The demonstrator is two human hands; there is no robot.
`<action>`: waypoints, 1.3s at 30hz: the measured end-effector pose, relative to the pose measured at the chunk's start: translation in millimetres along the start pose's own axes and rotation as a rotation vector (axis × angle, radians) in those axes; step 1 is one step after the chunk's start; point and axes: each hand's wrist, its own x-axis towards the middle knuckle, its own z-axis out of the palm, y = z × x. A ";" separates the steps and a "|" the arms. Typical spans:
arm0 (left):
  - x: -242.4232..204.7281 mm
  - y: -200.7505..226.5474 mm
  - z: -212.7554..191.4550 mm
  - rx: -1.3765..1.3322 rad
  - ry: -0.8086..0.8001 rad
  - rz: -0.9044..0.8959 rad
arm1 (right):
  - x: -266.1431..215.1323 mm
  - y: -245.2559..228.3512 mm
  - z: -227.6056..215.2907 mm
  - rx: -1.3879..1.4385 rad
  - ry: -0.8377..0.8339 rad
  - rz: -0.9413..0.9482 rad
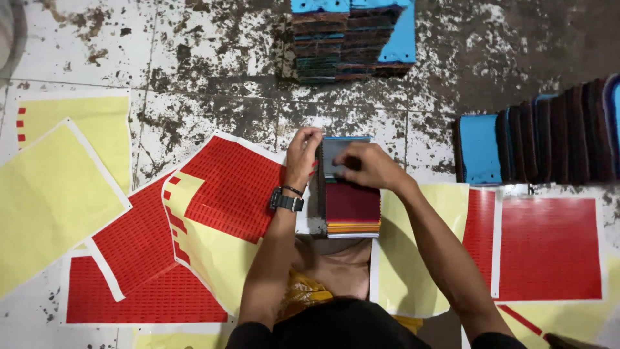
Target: Assembling a booklet by manually peeling stickers from a sheet and applying them to the edges of the pages.
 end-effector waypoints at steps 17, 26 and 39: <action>9.9 -11.2 16.4 0.362 0.300 0.199 | 2.6 36.6 25.1 0.322 0.022 0.154; -4.4 -10.6 -6.8 0.237 0.088 -0.129 | 22.2 55.6 36.2 -0.049 0.055 0.262; 9.0 -42.7 6.8 0.372 0.081 -0.078 | 31.1 39.7 42.3 -0.235 -0.009 0.489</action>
